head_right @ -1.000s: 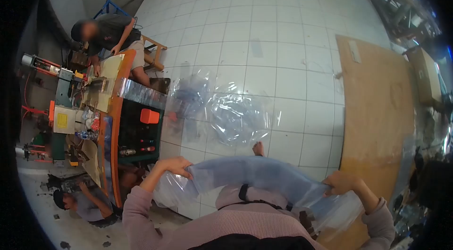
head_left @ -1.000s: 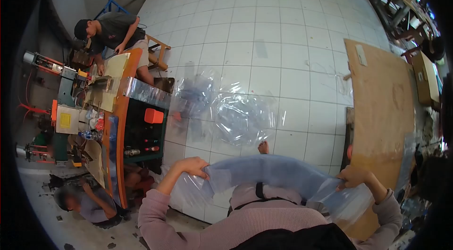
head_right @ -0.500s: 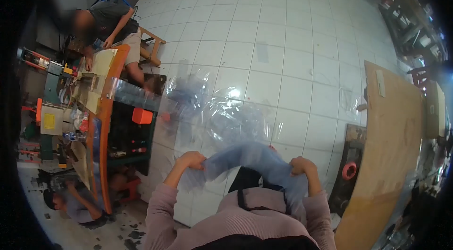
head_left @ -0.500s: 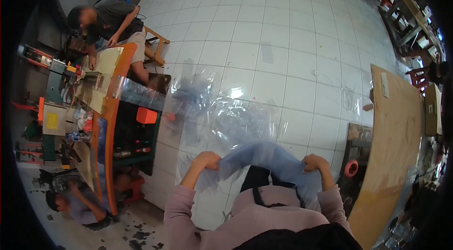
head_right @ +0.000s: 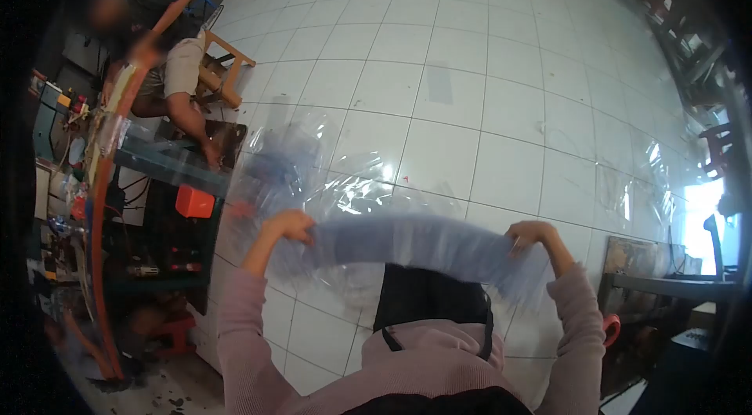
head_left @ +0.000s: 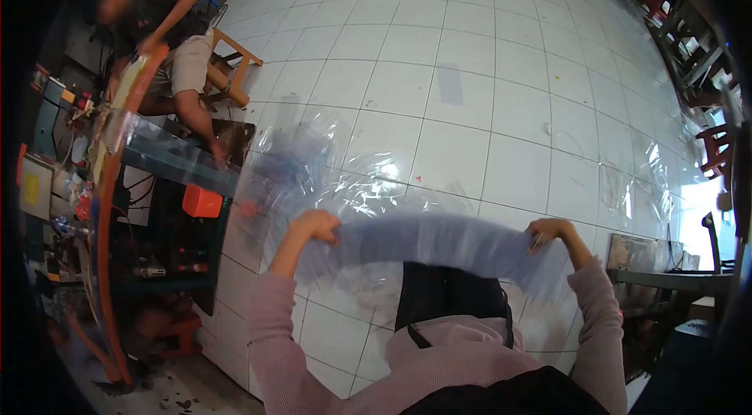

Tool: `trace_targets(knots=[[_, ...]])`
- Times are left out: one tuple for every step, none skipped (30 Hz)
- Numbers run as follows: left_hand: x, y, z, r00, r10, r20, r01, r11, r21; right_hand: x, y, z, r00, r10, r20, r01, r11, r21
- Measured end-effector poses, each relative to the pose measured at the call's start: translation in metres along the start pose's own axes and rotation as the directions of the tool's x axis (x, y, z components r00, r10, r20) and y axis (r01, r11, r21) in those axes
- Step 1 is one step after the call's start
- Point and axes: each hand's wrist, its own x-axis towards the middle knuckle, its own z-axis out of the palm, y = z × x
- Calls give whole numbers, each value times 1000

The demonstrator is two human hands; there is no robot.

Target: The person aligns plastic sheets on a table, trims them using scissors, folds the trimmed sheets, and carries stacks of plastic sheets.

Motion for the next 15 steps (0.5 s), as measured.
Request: trace_targets(knots=[[25,-15,1,1000,-5,-22,5,1000,21,10,3,-10,999,-38,-30,42,989,141],[50,-26,-1,998,-44,-43,45,998,32,23,5,-19,999,6,-52,0,993,115],[73,-35,-4,994,-85,-69,88,995,41,37,10,-29,996,48,-79,-42,996,84],[96,-45,-10,987,-124,-105,131,990,54,56,24,-35,989,49,-142,-47,999,21],[118,-52,-17,984,-138,-113,144,988,49,77,40,-41,977,47,-209,-57,998,-41],[140,-56,-23,983,-147,-110,152,987,40,94,54,-46,963,45,-265,-73,993,-96],[158,-59,-28,984,-153,-97,156,987,28,107,62,-51,964,61,-258,-79,995,-62],[182,-68,-27,989,-133,-68,135,991,24,119,66,-59,965,74,-252,-83,996,-22],[209,-79,-24,993,-114,-42,115,993,20,130,67,-71,965,86,-247,-86,996,14],[229,-91,-34,995,-99,-30,99,995,20,143,74,-80,948,107,-299,-130,990,-58],[241,-96,-50,992,-126,1,126,991,41,154,78,-96,962,112,-247,-141,985,-104],[253,-98,-63,987,-154,36,152,987,58,166,82,-112,974,152,-166,-169,981,-94],[266,-105,-76,981,-180,70,175,982,74,178,88,-131,978,193,-81,-200,976,-89],[284,-119,-85,976,-184,115,176,981,76,190,95,-147,977,214,-25,-214,976,-27],[305,-134,-88,968,-185,169,175,982,72,201,104,-160,972,231,42,-233,972,34]])
